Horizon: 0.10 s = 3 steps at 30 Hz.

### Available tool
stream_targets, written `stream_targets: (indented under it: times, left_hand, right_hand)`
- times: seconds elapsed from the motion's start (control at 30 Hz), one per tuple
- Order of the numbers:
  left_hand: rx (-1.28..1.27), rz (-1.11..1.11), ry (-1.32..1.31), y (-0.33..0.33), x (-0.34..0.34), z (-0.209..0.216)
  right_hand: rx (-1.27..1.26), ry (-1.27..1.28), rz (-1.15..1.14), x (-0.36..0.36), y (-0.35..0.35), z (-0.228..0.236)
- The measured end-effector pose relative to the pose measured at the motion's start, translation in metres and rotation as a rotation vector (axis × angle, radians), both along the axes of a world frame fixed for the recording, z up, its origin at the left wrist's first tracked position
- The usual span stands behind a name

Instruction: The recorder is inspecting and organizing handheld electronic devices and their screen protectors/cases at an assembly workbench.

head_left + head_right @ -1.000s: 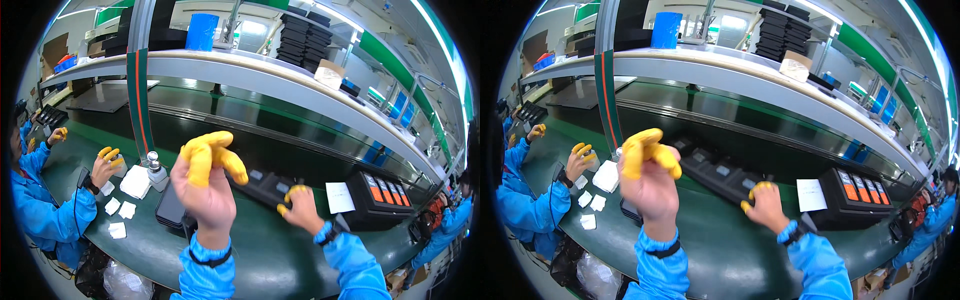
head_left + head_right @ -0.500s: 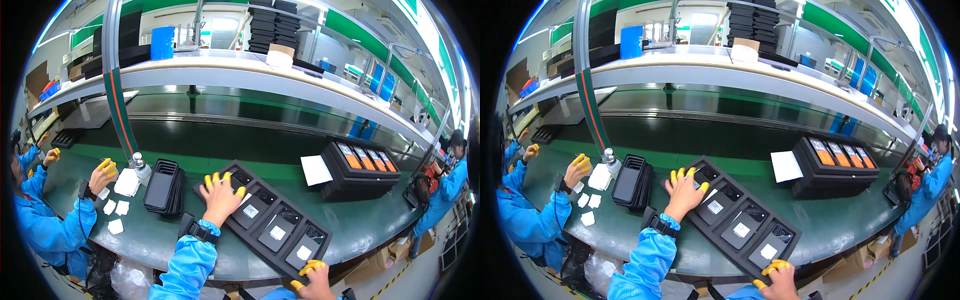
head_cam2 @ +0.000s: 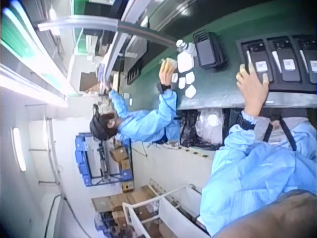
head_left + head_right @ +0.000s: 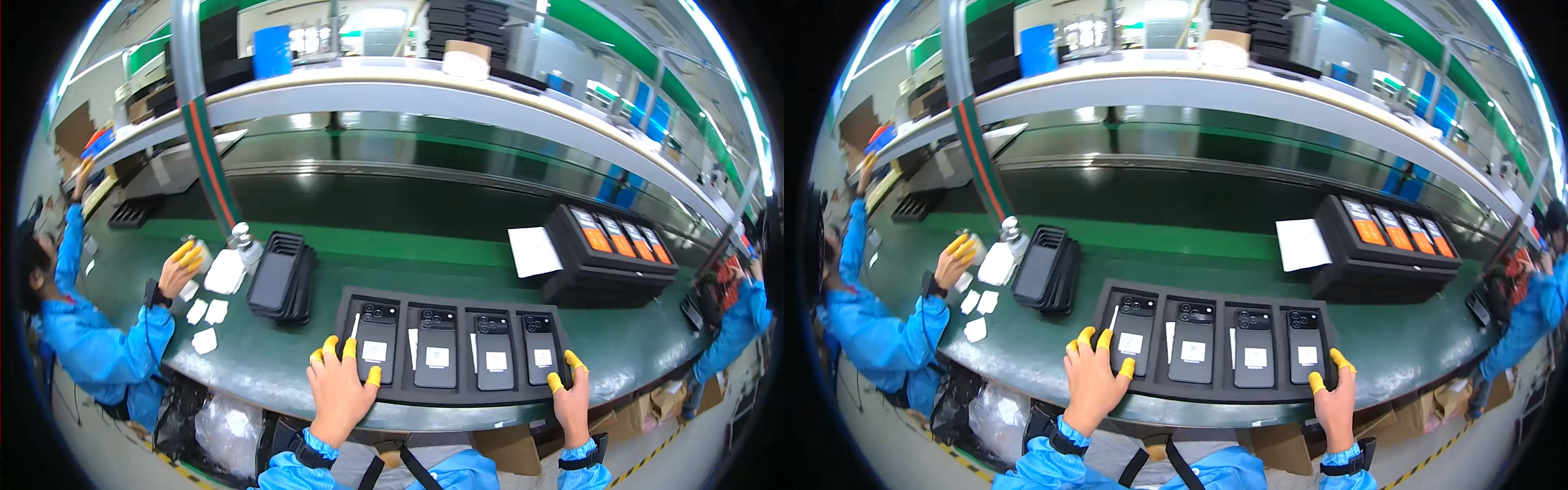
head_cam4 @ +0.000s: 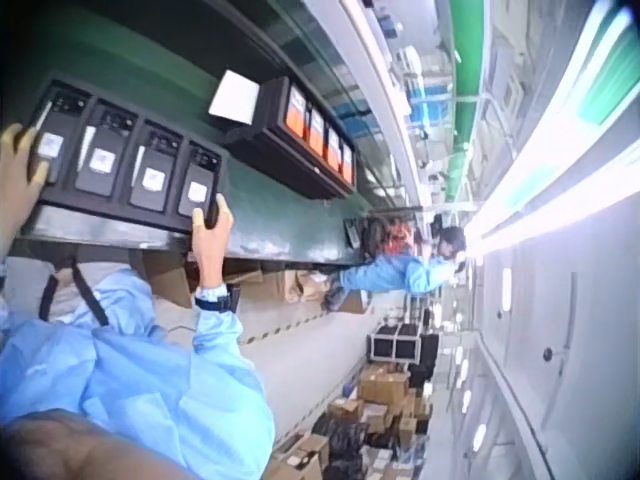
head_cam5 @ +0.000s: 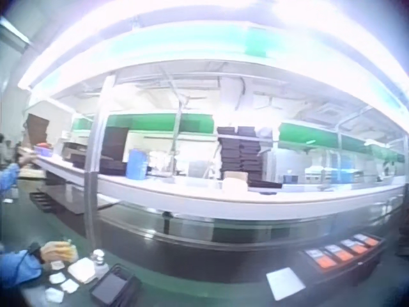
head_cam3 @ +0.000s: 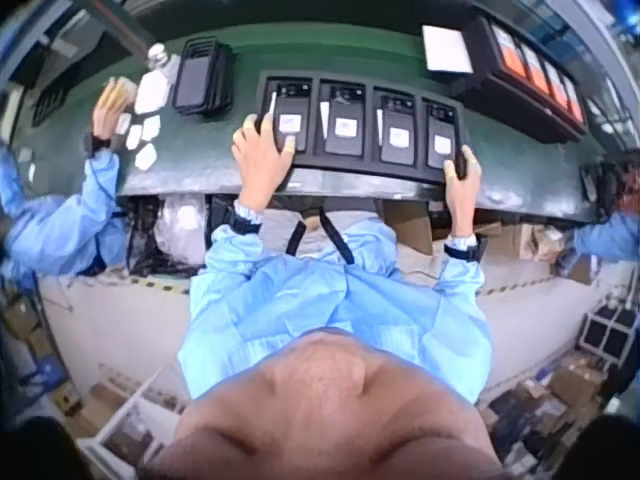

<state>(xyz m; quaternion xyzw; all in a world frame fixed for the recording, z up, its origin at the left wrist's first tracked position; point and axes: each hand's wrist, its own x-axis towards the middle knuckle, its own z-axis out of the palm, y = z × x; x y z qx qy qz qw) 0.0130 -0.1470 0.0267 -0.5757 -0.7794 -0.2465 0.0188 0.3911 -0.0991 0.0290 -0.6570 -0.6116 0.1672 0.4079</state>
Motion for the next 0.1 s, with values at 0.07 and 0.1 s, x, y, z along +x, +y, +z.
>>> stream_targets:
  times: [0.07, 0.1]
  left_hand:
    - [0.018, 0.009, -0.040, -0.015, -0.004, -0.002]
    - [0.031, 0.015, -0.058, -0.024, -0.008, -0.005]
  right_hand:
    - [0.013, -0.105, 0.026, -0.001, 0.011, -0.003]
    - [-0.061, -0.137, 0.020, -0.006, 0.017, 0.001]
